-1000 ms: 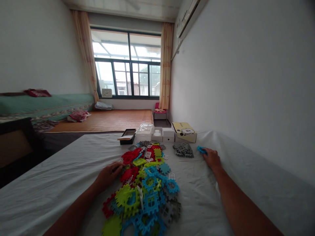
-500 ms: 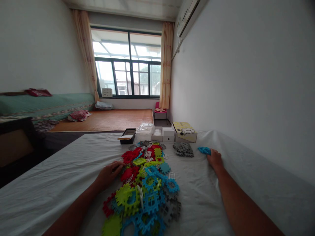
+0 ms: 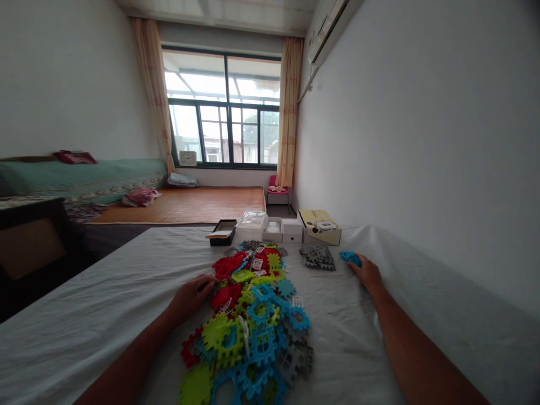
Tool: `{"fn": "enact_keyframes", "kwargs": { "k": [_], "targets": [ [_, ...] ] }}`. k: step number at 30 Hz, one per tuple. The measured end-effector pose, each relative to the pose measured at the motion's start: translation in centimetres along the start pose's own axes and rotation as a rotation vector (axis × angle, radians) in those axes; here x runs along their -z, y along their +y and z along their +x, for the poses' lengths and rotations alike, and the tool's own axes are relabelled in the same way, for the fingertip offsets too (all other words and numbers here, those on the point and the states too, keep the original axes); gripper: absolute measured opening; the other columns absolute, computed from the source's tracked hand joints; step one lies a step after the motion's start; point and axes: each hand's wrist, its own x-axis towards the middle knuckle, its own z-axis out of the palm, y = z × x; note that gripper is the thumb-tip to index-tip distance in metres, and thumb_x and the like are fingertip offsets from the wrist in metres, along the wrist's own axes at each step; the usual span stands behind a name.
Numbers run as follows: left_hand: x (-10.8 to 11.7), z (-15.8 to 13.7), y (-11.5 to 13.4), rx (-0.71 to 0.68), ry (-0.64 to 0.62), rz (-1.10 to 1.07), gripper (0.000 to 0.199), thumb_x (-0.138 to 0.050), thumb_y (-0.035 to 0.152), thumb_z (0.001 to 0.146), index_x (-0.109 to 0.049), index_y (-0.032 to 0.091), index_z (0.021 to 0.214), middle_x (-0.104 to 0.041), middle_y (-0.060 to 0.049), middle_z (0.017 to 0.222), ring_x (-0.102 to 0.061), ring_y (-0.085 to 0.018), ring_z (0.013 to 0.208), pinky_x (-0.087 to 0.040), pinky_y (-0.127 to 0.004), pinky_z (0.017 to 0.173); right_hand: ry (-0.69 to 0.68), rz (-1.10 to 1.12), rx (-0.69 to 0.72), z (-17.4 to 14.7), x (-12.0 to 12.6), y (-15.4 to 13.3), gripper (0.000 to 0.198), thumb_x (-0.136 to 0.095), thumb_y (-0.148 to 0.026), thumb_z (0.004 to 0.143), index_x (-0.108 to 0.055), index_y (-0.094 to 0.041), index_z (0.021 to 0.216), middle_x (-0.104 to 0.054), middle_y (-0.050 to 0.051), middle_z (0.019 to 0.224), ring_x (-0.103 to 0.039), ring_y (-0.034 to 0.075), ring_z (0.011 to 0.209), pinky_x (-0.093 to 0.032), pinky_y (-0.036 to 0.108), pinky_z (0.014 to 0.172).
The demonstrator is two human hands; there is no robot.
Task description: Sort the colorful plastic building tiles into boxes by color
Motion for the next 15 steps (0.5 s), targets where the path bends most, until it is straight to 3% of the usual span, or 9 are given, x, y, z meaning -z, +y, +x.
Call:
{"fn": "enact_keyframes", "kwargs": {
  "k": [3,5,6,7,9,11,13,15],
  "targets": [
    [0.1,0.0,0.1,0.001,-0.001,-0.005,0.035,-0.041,0.045,0.088,-0.066,0.022,0.098,-0.067,-0.005,0.104,-0.06,-0.022,0.098,-0.045,-0.03,0.087,0.093,0.027,0.002,0.2,1.1,-1.7,0.049,-0.054,-0.041,0.079,-0.057,-0.009,0.116,-0.062,0.02,0.116,-0.056,0.03,0.11,-0.042,0.04,0.091],
    [0.1,0.0,0.2,0.005,-0.004,-0.003,0.035,-0.041,0.045,0.088,-0.066,0.023,0.098,-0.067,-0.004,0.105,-0.06,-0.022,0.098,-0.045,-0.03,0.087,0.159,0.121,0.06,-0.1,2.5,-3.9,0.04,-0.052,-0.036,0.08,-0.06,-0.013,0.111,-0.062,0.017,0.116,-0.054,0.03,0.111,-0.04,0.044,0.093],
    [0.2,0.1,0.3,0.006,-0.006,-0.003,0.035,-0.042,0.045,0.088,-0.066,0.023,0.098,-0.067,-0.004,0.104,-0.061,-0.022,0.098,-0.045,-0.03,0.087,0.129,0.213,0.119,-0.4,3.2,-5.4,0.035,-0.05,-0.035,0.081,-0.061,-0.016,0.109,-0.064,0.015,0.113,-0.056,0.029,0.108,-0.041,0.044,0.092],
    [0.2,0.1,0.3,0.004,-0.007,-0.003,0.035,-0.042,0.045,0.088,-0.066,0.023,0.098,-0.067,-0.004,0.104,-0.061,-0.022,0.097,-0.045,-0.03,0.087,0.052,0.318,0.196,-0.9,3.9,-7.1,0.032,-0.048,-0.035,0.083,-0.063,-0.018,0.106,-0.066,0.013,0.109,-0.059,0.028,0.102,-0.042,0.044,0.09],
    [0.2,0.1,0.3,0.0,-0.008,-0.002,0.035,-0.042,0.045,0.087,-0.066,0.023,0.098,-0.067,-0.004,0.104,-0.061,-0.022,0.097,-0.045,-0.03,0.087,-0.235,0.528,0.385,-2.5,4.9,-10.8,0.03,-0.048,-0.037,0.085,-0.065,-0.021,0.105,-0.069,0.008,0.102,-0.063,0.024,0.089,-0.047,0.04,0.082],
    [0.2,0.0,0.3,-0.001,-0.005,0.003,0.035,-0.042,0.045,0.087,-0.066,0.023,0.097,-0.067,-0.004,0.103,-0.061,-0.021,0.096,-0.045,-0.03,0.087,-0.416,0.614,0.518,-4.5,5.3,-14.2,0.031,-0.055,-0.04,0.081,-0.066,-0.025,0.106,-0.07,0.004,0.1,-0.064,0.021,0.083,-0.051,0.033,0.074],
    [0.2,0.0,0.2,0.001,-0.001,0.01,0.036,-0.041,0.046,0.088,-0.066,0.022,0.098,-0.066,-0.004,0.104,-0.061,-0.021,0.096,-0.045,-0.03,0.087,-0.501,0.634,0.619,-6.6,5.3,-16.7,0.039,-0.064,-0.039,0.075,-0.063,-0.03,0.113,-0.068,0.002,0.108,-0.064,0.02,0.088,-0.052,0.03,0.074],
    [0.1,0.0,0.2,0.001,-0.002,0.016,0.036,-0.041,0.045,0.088,-0.066,0.022,0.098,-0.066,-0.004,0.104,-0.061,-0.021,0.097,-0.045,-0.03,0.087,-0.549,0.617,0.724,-8.3,5.2,-18.2,0.049,-0.068,-0.035,0.073,-0.058,-0.035,0.121,-0.065,0.002,0.117,-0.06,0.023,0.101,-0.05,0.032,0.084]
  ]
}}
